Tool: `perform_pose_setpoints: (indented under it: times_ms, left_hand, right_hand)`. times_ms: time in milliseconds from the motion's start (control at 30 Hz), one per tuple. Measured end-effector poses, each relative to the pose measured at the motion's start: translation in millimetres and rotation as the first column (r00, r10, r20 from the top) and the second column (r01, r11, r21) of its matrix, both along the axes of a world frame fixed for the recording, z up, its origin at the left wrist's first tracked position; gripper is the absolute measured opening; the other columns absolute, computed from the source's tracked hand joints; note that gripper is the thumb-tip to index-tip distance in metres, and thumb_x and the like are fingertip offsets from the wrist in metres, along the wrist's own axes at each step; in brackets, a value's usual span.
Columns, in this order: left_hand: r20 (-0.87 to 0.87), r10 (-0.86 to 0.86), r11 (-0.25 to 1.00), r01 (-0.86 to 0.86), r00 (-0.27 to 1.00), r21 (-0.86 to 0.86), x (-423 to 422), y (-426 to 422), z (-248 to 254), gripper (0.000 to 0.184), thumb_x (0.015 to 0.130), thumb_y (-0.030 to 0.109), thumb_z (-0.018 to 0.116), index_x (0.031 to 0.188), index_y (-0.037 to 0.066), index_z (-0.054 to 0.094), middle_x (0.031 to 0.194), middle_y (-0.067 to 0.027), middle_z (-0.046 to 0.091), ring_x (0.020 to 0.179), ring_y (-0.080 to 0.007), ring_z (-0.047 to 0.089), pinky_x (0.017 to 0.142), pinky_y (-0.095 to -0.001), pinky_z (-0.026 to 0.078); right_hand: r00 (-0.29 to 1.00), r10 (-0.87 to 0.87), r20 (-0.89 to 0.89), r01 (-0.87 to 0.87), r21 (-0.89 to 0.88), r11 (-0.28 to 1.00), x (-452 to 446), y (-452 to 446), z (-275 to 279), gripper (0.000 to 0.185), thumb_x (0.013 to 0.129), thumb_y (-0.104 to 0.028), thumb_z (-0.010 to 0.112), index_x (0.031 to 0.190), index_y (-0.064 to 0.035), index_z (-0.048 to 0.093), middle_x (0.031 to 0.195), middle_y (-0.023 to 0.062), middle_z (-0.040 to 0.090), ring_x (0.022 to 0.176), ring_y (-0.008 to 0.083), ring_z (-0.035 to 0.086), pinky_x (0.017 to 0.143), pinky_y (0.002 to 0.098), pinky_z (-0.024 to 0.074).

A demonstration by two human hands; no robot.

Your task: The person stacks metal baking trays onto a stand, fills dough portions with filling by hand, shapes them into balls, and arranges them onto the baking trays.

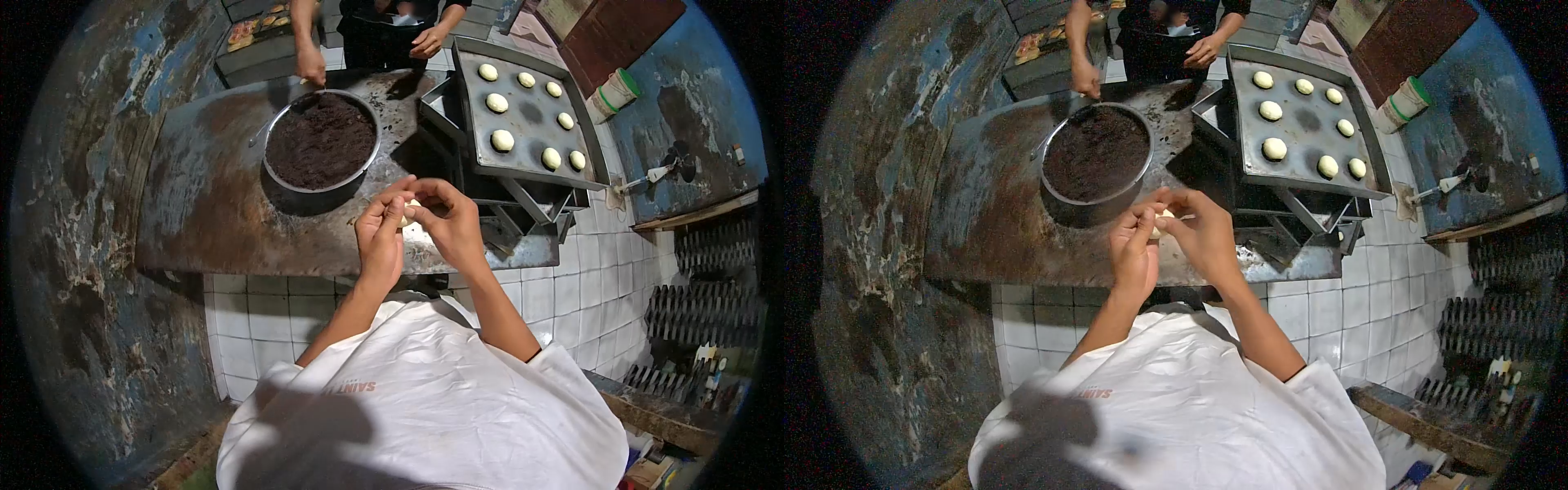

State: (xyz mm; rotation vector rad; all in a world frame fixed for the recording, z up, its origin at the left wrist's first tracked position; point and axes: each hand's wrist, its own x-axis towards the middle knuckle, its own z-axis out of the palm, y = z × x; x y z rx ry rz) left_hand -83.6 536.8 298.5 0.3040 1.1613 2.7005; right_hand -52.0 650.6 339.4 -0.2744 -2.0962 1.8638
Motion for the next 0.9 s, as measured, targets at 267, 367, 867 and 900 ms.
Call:
perform_pose_setpoints:
  times_ms: [267, 367, 867, 900]
  left_hand:
    - [0.285, 0.059, 0.994, -0.03, 0.957, -0.105, -2.6, 58.6, -18.1, 0.03, 0.108, 0.021, 0.05, 0.103, -0.002, 0.068, 0.102, -0.0121, 0.071, 0.093, -0.0162, 0.067, 0.084, -0.028, 0.053]
    - [0.435, 0.022, 0.965, 0.095, 0.9, -0.245, -2.3, 70.1, -22.7, 0.031, 0.107, 0.025, 0.054, 0.095, -0.001, 0.067, 0.089, -0.0065, 0.069, 0.076, -0.0119, 0.065, 0.068, -0.0256, 0.052]
    - [-0.343, -0.284, 0.799, 0.024, 0.895, -0.601, 15.3, 210.5, 13.9, 0.032, 0.1, 0.027, 0.059, 0.095, 0.001, 0.077, 0.135, -0.0154, 0.065, 0.133, -0.0315, 0.052, 0.112, -0.0432, 0.036]
    - [-0.31, -0.264, 0.817, 0.04, 0.913, -0.576, 17.9, 212.4, 17.2, 0.031, 0.1, 0.027, 0.06, 0.107, 0.0, 0.075, 0.137, -0.0174, 0.063, 0.134, -0.0312, 0.052, 0.113, -0.0419, 0.037]
  right_hand:
    - [0.996, 0.043, -0.08, -0.007, 0.404, 0.915, 11.2, 45.0, -17.5, 0.023, 0.086, -0.005, 0.075, 0.108, 0.0004, 0.074, 0.095, 0.0109, 0.068, 0.075, 0.0171, 0.064, 0.067, 0.0304, 0.0504]
    - [0.996, 0.091, 0.006, -0.086, 0.381, 0.921, 25.7, 67.3, -8.3, 0.026, 0.083, -0.005, 0.077, 0.108, -0.0023, 0.075, 0.095, 0.0128, 0.067, 0.085, 0.0276, 0.066, 0.074, 0.036, 0.0521]
    - [0.769, 0.574, 0.282, -0.443, -0.412, 0.796, 42.0, 256.3, 0.2, 0.03, 0.089, -0.008, 0.072, 0.118, -0.0003, 0.069, 0.108, 0.0059, 0.072, 0.1, 0.0135, 0.064, 0.089, 0.0293, 0.0521]
    - [0.732, 0.602, 0.319, -0.498, -0.354, 0.792, 35.3, 274.2, 4.5, 0.032, 0.087, -0.008, 0.075, 0.118, -0.0004, 0.07, 0.108, 0.0057, 0.073, 0.099, 0.0132, 0.065, 0.089, 0.0298, 0.0522]
